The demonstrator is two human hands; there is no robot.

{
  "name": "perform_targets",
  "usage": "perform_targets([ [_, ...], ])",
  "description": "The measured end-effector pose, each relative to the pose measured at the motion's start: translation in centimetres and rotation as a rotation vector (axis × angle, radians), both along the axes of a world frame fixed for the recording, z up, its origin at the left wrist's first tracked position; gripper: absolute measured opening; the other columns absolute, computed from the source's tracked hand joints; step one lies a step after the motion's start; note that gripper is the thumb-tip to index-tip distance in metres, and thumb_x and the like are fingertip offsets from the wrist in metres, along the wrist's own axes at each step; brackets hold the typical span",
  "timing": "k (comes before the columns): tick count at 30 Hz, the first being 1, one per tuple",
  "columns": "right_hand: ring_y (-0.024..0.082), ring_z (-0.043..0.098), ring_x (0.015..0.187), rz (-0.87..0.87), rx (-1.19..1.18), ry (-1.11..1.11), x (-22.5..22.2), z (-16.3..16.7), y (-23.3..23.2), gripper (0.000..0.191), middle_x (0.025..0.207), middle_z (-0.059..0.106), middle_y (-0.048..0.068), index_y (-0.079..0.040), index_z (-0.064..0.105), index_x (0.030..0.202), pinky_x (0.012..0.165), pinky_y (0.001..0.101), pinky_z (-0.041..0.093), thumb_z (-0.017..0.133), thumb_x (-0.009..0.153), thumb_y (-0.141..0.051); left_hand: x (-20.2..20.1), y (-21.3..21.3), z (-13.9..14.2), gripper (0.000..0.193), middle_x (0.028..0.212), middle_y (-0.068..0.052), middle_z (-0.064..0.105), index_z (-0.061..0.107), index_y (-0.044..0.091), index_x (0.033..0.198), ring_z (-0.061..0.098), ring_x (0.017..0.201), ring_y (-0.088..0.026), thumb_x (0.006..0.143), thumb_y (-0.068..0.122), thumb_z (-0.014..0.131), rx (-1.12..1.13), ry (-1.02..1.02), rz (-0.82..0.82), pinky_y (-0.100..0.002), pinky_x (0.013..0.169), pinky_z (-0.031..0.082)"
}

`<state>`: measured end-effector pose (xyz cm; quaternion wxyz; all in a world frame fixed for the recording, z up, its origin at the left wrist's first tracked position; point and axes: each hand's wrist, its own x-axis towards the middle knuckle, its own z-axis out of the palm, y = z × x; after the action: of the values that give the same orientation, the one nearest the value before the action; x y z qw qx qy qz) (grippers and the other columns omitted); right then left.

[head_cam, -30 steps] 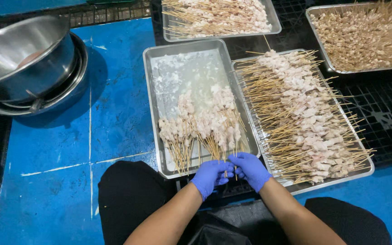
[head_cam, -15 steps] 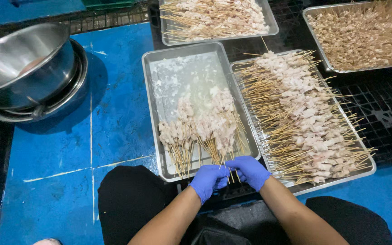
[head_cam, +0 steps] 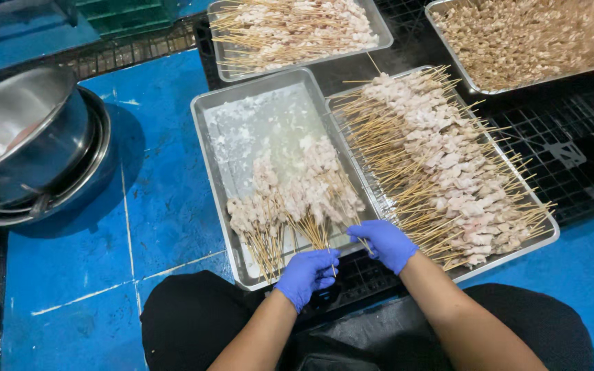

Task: The person sits on the floor and arranges raw meat skewers on metal trays, picking up skewers one at a time and laying them in rows on the trays. They continue transferring and aligning skewers between trays throughout the episode.

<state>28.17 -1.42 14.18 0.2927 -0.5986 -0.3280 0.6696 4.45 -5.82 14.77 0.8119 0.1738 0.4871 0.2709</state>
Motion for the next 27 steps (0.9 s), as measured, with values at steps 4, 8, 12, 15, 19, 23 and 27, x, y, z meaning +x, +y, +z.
perform_targets([
  [4,0.011,0.045,0.049,-0.04,-0.001,-0.027,-0.9,-2.3,-0.4,0.021,0.07,0.069,0.003,-0.005,0.072,0.082,0.043,0.0279,0.033,0.074,0.087,-0.026,0.5,-0.1,-1.3,0.022,0.086,-0.005,0.07,0.07,0.003,0.111,0.067,0.066,-0.014,0.09,0.007,0.065,0.02,0.041,0.036,-0.028,0.057,0.053],
  [8,0.011,0.066,0.066,0.11,0.374,-0.287,-1.2,-3.3,-0.7,0.028,0.074,0.077,0.007,0.0,0.077,0.084,0.062,0.026,0.051,0.075,0.091,-0.028,0.0,-0.1,-1.1,0.021,0.082,-0.006,0.069,0.071,0.003,0.107,0.059,0.059,-0.012,0.092,0.01,0.058,0.129,0.097,0.172,-0.025,0.049,0.045],
  [12,0.022,0.067,0.063,0.172,0.197,-0.532,-0.9,-1.8,-0.3,0.027,0.073,0.076,0.01,-0.002,0.075,0.086,0.063,0.0376,0.054,0.07,0.089,-0.028,-0.5,-0.3,0.6,0.022,0.083,-0.006,0.072,0.067,0.004,0.106,0.057,0.055,-0.013,0.093,0.016,0.054,0.12,0.161,0.245,-0.025,0.047,0.041],
  [15,0.026,0.066,0.063,0.206,0.142,-0.607,-0.5,0.1,-0.4,0.028,0.073,0.074,0.011,-0.002,0.073,0.088,0.065,0.0425,0.054,0.069,0.089,-0.03,-0.4,-0.5,1.9,0.028,0.081,-0.009,0.074,0.067,0.002,0.104,0.058,0.054,-0.013,0.095,0.021,0.049,0.112,0.192,0.322,-0.025,0.047,0.041],
  [19,0.026,0.069,0.067,0.279,0.278,-0.817,0.7,2.1,-0.3,0.032,0.073,0.074,0.013,-0.002,0.077,0.086,0.071,0.0399,0.055,0.069,0.088,-0.033,-0.2,-0.8,2.7,0.027,0.08,-0.009,0.074,0.066,0.002,0.102,0.058,0.055,-0.013,0.095,0.022,0.048,0.101,0.179,0.357,-0.025,0.049,0.041],
  [23,0.021,0.072,0.066,0.377,0.28,-0.839,3.1,4.0,0.0,0.033,0.071,0.075,0.011,-0.001,0.073,0.087,0.07,0.0363,0.056,0.067,0.089,-0.033,-0.1,-0.7,2.1,0.026,0.08,-0.01,0.074,0.065,0.003,0.101,0.058,0.055,-0.014,0.093,0.02,0.047,0.06,0.164,0.351,-0.027,0.049,0.041],
  [27,0.02,0.068,0.063,0.348,0.142,-0.627,6.1,6.9,0.1,0.031,0.071,0.076,0.01,0.0,0.074,0.086,0.061,0.0373,0.053,0.069,0.089,-0.031,-0.4,-0.8,1.3,0.029,0.078,-0.01,0.073,0.067,0.001,0.101,0.06,0.056,-0.014,0.092,0.02,0.046,0.125,0.185,0.365,-0.027,0.05,0.044],
])
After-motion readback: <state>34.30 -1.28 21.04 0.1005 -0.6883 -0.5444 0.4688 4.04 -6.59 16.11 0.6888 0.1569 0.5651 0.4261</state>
